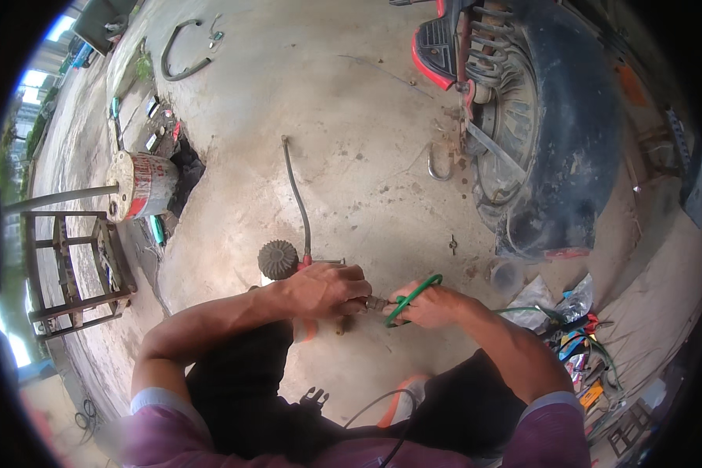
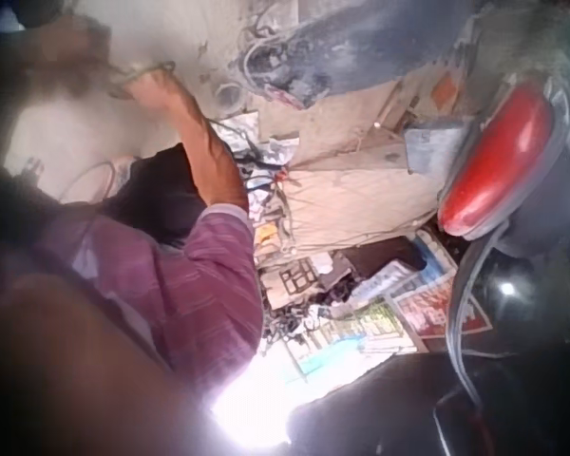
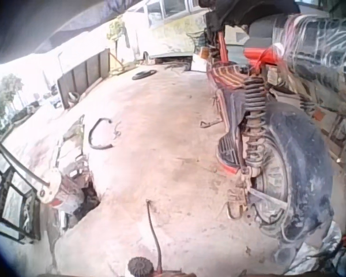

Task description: The person connects a green air hose to a red tire inflator and attaches it to the valve stem of a motorcycle tire. They repeatedly pump the inflator to add air, then disconnects the hose and checks the tire.

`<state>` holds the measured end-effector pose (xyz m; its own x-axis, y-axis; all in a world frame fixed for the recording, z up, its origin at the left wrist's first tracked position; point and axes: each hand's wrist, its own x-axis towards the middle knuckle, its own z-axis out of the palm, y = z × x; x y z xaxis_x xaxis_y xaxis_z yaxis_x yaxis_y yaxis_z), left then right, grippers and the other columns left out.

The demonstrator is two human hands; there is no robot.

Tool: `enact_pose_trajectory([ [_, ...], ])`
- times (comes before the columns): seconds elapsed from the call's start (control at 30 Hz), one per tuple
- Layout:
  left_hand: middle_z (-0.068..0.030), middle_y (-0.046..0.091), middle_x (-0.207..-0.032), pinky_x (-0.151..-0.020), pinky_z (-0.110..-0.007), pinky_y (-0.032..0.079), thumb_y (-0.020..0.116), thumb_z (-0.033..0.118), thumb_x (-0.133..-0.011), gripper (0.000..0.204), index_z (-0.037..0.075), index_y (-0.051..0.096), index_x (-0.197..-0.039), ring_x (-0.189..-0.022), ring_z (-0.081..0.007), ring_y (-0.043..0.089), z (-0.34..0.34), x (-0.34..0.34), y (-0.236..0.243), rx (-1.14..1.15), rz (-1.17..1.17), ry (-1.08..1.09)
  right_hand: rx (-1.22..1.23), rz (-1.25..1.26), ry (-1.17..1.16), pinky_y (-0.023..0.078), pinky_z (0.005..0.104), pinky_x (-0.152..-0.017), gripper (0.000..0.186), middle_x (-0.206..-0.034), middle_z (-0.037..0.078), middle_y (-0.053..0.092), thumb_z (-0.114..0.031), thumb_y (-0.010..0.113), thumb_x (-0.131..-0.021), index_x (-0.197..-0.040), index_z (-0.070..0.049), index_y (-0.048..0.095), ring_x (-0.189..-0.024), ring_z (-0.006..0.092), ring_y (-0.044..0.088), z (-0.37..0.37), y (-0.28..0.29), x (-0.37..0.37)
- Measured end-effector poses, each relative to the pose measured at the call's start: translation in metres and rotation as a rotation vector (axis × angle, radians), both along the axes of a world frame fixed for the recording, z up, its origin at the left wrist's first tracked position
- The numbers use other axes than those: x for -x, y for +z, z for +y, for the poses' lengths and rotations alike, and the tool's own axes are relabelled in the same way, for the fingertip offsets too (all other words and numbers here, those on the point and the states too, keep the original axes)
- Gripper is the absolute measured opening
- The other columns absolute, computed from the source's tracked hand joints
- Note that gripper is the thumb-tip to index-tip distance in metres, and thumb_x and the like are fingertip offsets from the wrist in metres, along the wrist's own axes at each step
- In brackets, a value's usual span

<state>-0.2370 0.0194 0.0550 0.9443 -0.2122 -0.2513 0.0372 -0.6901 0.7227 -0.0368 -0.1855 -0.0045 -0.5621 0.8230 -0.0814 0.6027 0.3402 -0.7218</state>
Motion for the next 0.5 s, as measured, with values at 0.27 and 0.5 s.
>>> enact_pose_trajectory([
  [0.27,-0.0184,0.070,-0.097,-0.082,-0.050,0.056,0.067,0.028,-0.095,0.025,0.004,0.069,-0.101,-0.090,-0.0422,0.069,-0.001,-0.011,0.004,0.056,0.142,-0.058,0.193,0.099,-0.329,0.050,0.0479,-0.063,0.014,-0.077,0.017,0.061,-0.019,0.070,-0.094,-0.087,-0.008,0.064,-0.072,0.0399,0.065,-0.010,0.018,0.014],
  [0.5,-0.0140,0.072,-0.085,-0.069,-0.043,0.055,0.070,0.029,-0.093,0.027,0.004,0.074,-0.101,-0.077,-0.0272,0.070,0.016,-0.037,-0.027,0.417,0.657,-0.032,-0.056,-0.023,-0.565,0.049,0.0488,-0.056,0.018,-0.072,0.015,0.062,-0.017,0.074,-0.088,-0.080,-0.006,0.062,-0.068,0.0384,0.066,-0.012,0.040,0.029],
])
